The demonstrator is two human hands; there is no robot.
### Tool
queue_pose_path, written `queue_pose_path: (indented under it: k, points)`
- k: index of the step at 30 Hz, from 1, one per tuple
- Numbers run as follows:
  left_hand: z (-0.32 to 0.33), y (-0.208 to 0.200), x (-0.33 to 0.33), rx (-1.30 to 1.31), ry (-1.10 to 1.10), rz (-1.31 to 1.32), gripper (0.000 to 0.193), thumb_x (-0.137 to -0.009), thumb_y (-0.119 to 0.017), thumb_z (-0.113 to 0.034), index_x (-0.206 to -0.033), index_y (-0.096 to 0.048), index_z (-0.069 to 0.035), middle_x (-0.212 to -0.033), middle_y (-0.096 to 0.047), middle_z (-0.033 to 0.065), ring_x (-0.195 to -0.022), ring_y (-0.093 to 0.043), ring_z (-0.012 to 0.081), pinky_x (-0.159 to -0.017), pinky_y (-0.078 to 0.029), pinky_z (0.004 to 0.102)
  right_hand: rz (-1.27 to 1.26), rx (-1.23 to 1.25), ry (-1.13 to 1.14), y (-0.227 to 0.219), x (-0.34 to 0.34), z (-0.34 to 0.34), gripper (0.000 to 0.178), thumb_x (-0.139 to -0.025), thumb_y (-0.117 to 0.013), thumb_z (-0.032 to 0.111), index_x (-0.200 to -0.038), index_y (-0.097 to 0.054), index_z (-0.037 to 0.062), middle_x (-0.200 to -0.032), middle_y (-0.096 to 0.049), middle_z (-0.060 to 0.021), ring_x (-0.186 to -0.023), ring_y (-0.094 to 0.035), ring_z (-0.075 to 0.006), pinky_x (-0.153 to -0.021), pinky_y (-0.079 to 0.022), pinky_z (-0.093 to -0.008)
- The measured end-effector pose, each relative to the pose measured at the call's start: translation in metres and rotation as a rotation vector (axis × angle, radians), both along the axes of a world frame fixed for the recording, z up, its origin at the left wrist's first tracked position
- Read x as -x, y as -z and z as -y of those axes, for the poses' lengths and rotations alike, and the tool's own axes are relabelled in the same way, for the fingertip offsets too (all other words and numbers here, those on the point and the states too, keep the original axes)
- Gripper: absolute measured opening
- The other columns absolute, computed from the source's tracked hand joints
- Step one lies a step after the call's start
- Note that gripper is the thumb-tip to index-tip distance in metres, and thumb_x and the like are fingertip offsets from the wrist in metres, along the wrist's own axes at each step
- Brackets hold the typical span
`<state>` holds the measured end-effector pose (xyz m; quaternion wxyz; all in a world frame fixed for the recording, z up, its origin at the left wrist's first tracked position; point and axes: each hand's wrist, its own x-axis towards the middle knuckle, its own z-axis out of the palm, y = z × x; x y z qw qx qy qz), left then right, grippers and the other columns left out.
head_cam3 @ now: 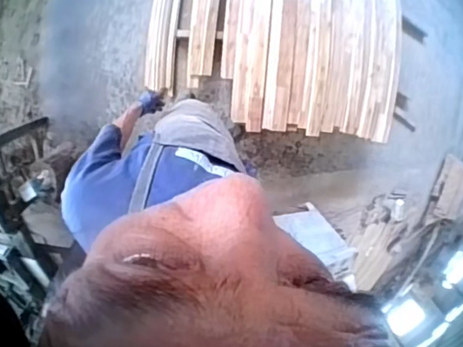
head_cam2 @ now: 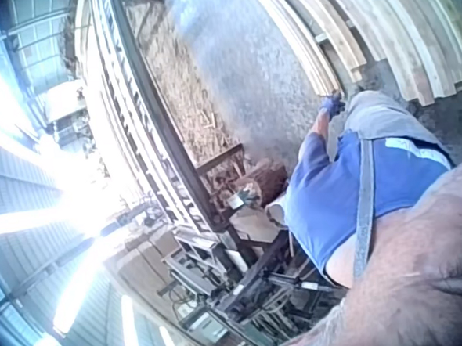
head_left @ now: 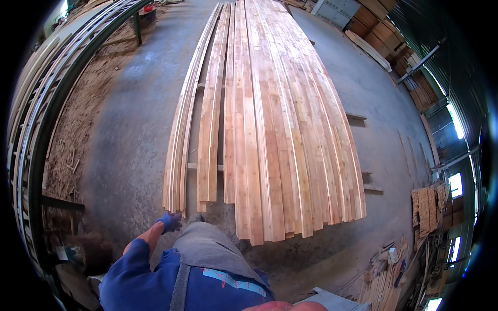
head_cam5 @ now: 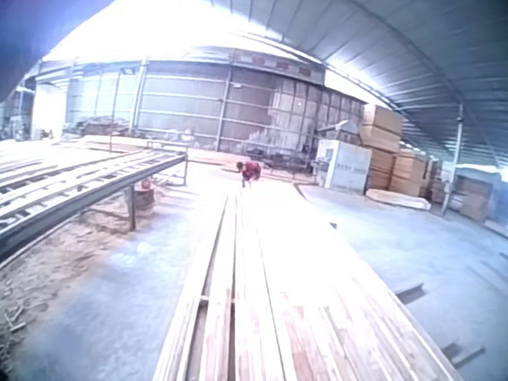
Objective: The person assembles a wooden frame by placing long, thin wooden planks onto a metal jig. They use a brush to apply a white substance, likely glue, to the planks and the jig. The person repeatedly picks up planks, applies the substance, and positions them within the jig structure.
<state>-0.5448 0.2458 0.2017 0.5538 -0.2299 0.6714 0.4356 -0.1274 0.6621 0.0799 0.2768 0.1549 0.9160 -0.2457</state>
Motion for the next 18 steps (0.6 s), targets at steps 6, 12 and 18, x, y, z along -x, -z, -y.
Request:
queue_pose_path:
  k: [6,12,18]
  points:
    - [0.015,0.024,-0.017,-0.064,-0.01,0.023,0.057,-0.095,-0.047,-0.052,-0.135,-0.051,-0.011,-0.121,-0.067,0.0152,-0.099,-0.068,0.0304,-0.081,-0.051,0.0433,-0.029,-0.09,-0.055,-0.024,0.021,-0.002,0.029,-0.086,-0.057,0.04,-0.088,-0.072,0.0151,-0.091,-0.069,-0.0155,-0.081,-0.066,-0.0378,-0.069,-0.052,-0.0483]
    - [0.016,0.023,-0.018,-0.018,0.014,0.024,0.053,-0.095,-0.047,-0.048,-0.131,-0.053,-0.01,-0.119,-0.067,0.0157,-0.098,-0.069,0.0281,-0.078,-0.052,0.0404,0.135,0.58,1.046,-0.092,0.047,0.018,0.029,-0.089,-0.055,0.036,-0.089,-0.07,0.0112,-0.088,-0.07,-0.0142,-0.075,-0.067,-0.0339,-0.067,-0.054,-0.0446]
    - [0.018,0.022,-0.007,-0.006,0.028,0.027,0.053,-0.091,-0.051,-0.051,-0.128,-0.052,-0.013,-0.119,-0.067,0.0151,-0.097,-0.068,0.0312,-0.082,-0.05,0.0449,0.149,0.778,1.471,-0.102,0.034,0.034,0.022,-0.091,-0.058,0.034,-0.093,-0.066,0.0139,-0.082,-0.069,-0.0091,-0.066,-0.065,-0.0251,-0.059,-0.05,-0.0398]
